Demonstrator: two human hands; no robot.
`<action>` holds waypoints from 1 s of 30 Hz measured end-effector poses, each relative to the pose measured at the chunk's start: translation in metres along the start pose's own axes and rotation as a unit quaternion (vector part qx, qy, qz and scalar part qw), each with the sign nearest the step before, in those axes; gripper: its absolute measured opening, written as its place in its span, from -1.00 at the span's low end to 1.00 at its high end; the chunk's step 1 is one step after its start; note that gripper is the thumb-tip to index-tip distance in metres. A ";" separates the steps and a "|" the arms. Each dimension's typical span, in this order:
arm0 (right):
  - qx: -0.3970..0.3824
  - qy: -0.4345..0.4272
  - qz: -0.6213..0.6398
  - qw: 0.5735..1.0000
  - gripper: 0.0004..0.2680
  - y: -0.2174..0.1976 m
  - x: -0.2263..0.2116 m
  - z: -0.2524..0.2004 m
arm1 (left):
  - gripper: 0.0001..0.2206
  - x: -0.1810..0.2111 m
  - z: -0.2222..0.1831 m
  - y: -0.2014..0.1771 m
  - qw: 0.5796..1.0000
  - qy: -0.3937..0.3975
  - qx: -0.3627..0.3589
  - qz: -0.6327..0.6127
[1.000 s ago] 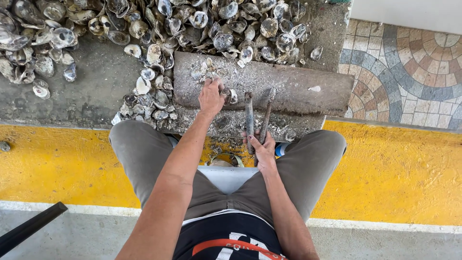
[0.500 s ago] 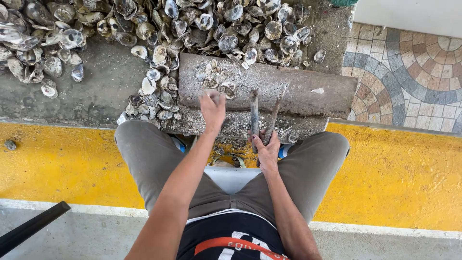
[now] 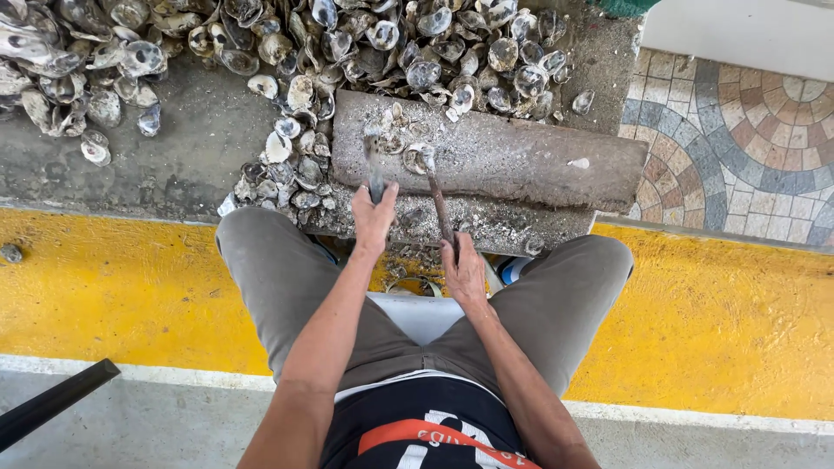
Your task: Manually shucking a pile of oysters using a metal pry tool.
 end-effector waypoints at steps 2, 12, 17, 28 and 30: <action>0.026 -0.020 -0.061 0.998 -0.84 0.005 0.009 0.004 | -0.89 -0.010 0.017 -0.005 0.999 0.049 -0.015 -0.012; 0.033 -0.062 -0.048 0.996 -0.73 -0.010 0.004 0.009 | -0.83 -0.038 0.063 0.024 0.996 0.088 -0.015 -0.030; 0.096 -0.202 -0.063 0.973 -0.52 -0.012 0.002 0.013 | -0.82 -0.010 0.048 0.023 0.992 0.064 0.019 0.104; 0.042 -0.155 -0.157 0.974 -0.51 -0.024 -0.014 0.012 | -0.82 -0.026 0.057 0.025 0.987 0.050 0.021 0.150; 0.016 -0.134 -0.188 0.973 -0.51 -0.020 -0.022 0.018 | -0.83 -0.018 0.065 0.024 0.984 0.066 0.024 0.162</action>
Point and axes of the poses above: each hand's wrist, its own z-axis towards the middle knuckle, its own y-axis out of the palm, x = y × z, the point moved 1 cm from there along z, towards the middle knuckle, and after that the axes turned 1 degree about x, right-handed, at the moved point
